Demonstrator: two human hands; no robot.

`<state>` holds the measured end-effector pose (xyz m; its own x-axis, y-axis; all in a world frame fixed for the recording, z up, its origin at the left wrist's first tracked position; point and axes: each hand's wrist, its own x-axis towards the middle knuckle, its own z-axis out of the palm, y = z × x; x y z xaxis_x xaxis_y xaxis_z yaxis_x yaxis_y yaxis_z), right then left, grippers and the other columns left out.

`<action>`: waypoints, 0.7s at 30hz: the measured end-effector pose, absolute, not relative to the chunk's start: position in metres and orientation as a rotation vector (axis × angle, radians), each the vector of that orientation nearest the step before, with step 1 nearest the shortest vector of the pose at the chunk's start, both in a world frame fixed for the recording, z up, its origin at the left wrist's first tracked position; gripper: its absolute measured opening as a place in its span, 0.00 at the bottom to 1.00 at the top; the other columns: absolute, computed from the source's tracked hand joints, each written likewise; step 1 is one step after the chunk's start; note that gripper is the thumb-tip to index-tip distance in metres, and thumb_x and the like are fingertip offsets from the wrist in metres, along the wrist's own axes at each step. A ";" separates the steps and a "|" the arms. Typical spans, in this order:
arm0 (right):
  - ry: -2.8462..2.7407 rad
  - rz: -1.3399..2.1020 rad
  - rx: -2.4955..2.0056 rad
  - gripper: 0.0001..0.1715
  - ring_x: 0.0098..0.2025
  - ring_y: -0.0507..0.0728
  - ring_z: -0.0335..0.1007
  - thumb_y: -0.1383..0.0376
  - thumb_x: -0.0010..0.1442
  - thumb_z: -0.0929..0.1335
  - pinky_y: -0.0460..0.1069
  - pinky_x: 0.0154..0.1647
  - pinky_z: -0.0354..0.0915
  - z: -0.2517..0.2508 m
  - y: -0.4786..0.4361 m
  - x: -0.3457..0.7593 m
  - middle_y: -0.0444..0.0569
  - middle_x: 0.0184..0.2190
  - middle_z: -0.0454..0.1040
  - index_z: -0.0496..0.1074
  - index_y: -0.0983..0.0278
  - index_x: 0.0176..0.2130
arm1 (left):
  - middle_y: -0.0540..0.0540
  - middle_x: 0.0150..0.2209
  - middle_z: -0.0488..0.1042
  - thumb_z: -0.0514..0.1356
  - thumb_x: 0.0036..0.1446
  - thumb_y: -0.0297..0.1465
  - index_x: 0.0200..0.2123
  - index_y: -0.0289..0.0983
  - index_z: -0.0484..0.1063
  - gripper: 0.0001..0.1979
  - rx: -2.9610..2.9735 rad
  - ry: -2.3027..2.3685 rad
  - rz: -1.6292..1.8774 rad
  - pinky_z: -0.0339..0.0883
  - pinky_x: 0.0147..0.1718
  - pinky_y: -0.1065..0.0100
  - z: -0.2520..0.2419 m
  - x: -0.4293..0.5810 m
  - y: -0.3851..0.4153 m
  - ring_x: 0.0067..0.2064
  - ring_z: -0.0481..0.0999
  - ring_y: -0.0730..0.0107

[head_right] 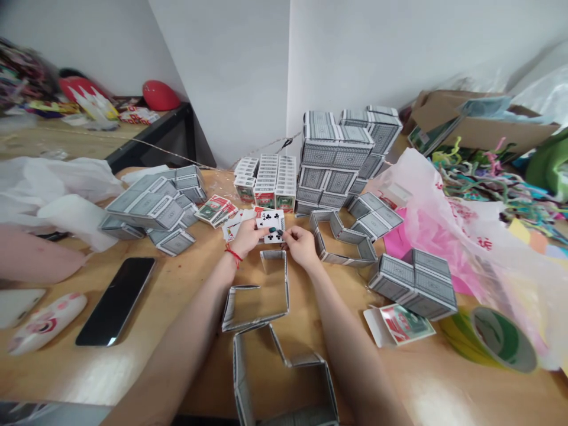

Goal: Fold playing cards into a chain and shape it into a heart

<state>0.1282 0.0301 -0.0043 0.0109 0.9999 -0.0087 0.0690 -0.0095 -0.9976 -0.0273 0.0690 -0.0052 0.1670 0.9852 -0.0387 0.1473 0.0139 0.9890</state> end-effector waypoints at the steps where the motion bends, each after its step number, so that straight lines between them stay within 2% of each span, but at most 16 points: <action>1: -1.246 1.183 -1.247 0.16 0.19 0.52 0.66 0.53 0.44 0.68 0.48 0.22 0.64 -0.004 0.030 0.128 0.43 0.17 0.69 0.65 0.63 0.22 | 0.44 0.31 0.75 0.63 0.39 0.31 0.32 0.31 0.72 0.14 1.376 1.193 0.982 0.65 0.27 0.71 -0.005 -0.027 0.069 0.30 0.72 0.69; 6: -1.214 1.173 -1.142 0.16 0.25 0.53 0.67 0.54 0.44 0.68 0.47 0.26 0.63 -0.006 0.032 0.128 0.44 0.23 0.71 0.67 0.63 0.29 | 0.45 0.28 0.74 0.64 0.36 0.33 0.30 0.31 0.72 0.15 1.396 1.167 0.902 0.66 0.24 0.70 -0.003 -0.024 0.066 0.27 0.71 0.70; 13: -1.131 1.120 -1.222 0.17 0.21 0.51 0.62 0.53 0.43 0.68 0.45 0.21 0.60 -0.012 0.036 0.132 0.44 0.19 0.69 0.68 0.64 0.28 | 0.51 0.20 0.67 0.60 0.43 0.37 0.22 0.31 0.68 0.13 1.515 1.056 0.875 0.62 0.24 0.74 0.006 -0.034 0.065 0.24 0.66 0.77; 21: -1.155 1.051 -1.235 0.15 0.21 0.51 0.62 0.55 0.45 0.67 0.45 0.21 0.58 -0.010 0.036 0.132 0.43 0.19 0.68 0.68 0.64 0.28 | 0.50 0.23 0.68 0.56 0.45 0.33 0.22 0.33 0.69 0.08 1.588 1.008 0.847 0.61 0.27 0.73 0.011 -0.041 0.061 0.28 0.67 0.74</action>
